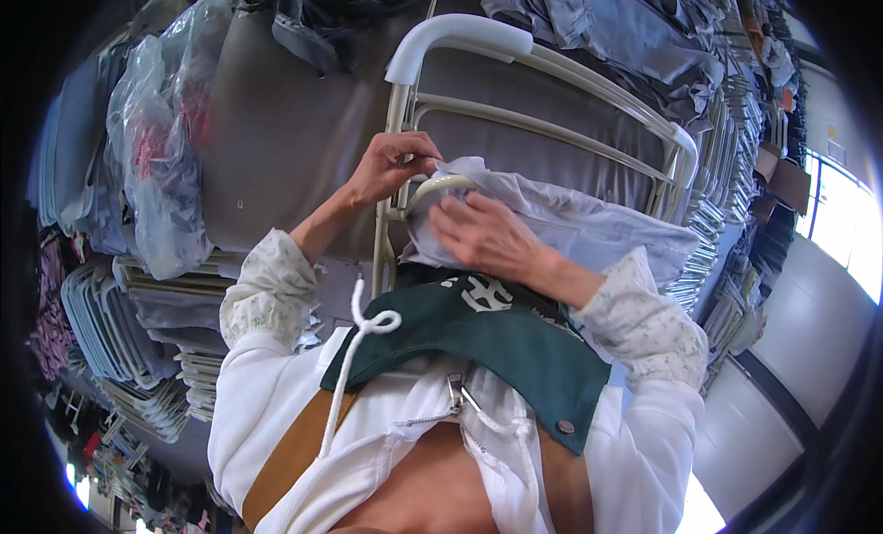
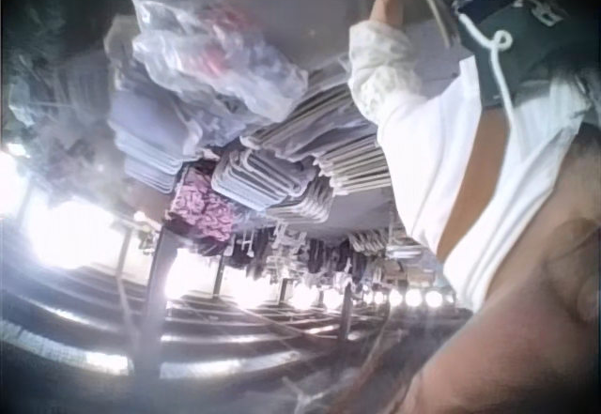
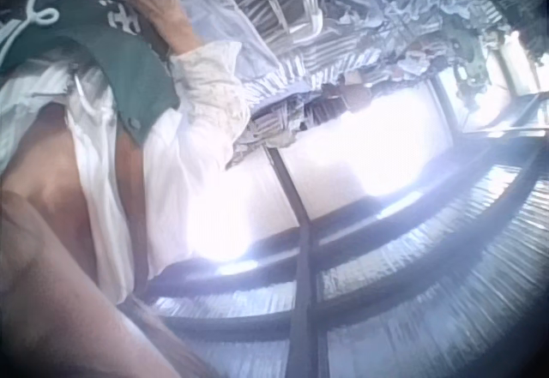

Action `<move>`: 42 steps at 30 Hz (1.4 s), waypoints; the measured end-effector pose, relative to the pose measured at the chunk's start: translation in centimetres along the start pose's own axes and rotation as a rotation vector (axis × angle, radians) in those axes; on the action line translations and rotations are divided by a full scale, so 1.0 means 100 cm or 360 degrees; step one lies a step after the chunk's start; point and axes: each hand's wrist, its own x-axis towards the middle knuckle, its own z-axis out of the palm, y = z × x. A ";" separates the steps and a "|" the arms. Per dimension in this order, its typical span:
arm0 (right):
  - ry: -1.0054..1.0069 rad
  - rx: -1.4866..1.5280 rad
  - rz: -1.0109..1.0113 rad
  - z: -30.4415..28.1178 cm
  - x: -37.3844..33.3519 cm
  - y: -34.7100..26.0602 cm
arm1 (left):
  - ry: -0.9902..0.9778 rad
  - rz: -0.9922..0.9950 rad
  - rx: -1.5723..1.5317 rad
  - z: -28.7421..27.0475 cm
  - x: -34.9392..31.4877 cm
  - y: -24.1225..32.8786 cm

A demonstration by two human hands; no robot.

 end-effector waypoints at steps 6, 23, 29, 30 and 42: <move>0.0254 0.0339 -0.0180 -0.006 -0.024 -0.009 | 0.0627 -0.0229 0.0023 0.011 -0.027 0.002; 0.0033 0.1419 0.0270 -0.016 0.041 0.053 | 0.1022 -0.0084 0.0051 0.075 -0.091 0.022; 0.0107 0.1318 0.0254 -0.021 0.044 0.048 | 0.0572 -0.0457 -0.0505 0.073 -0.080 0.020; 0.0132 0.1250 0.0162 -0.020 0.043 0.047 | 0.0666 -0.0419 -0.0450 0.080 -0.086 -0.004; 0.0279 0.0858 -0.0388 -0.032 0.009 0.047 | 0.0116 -0.0589 -0.0754 0.036 -0.052 0.033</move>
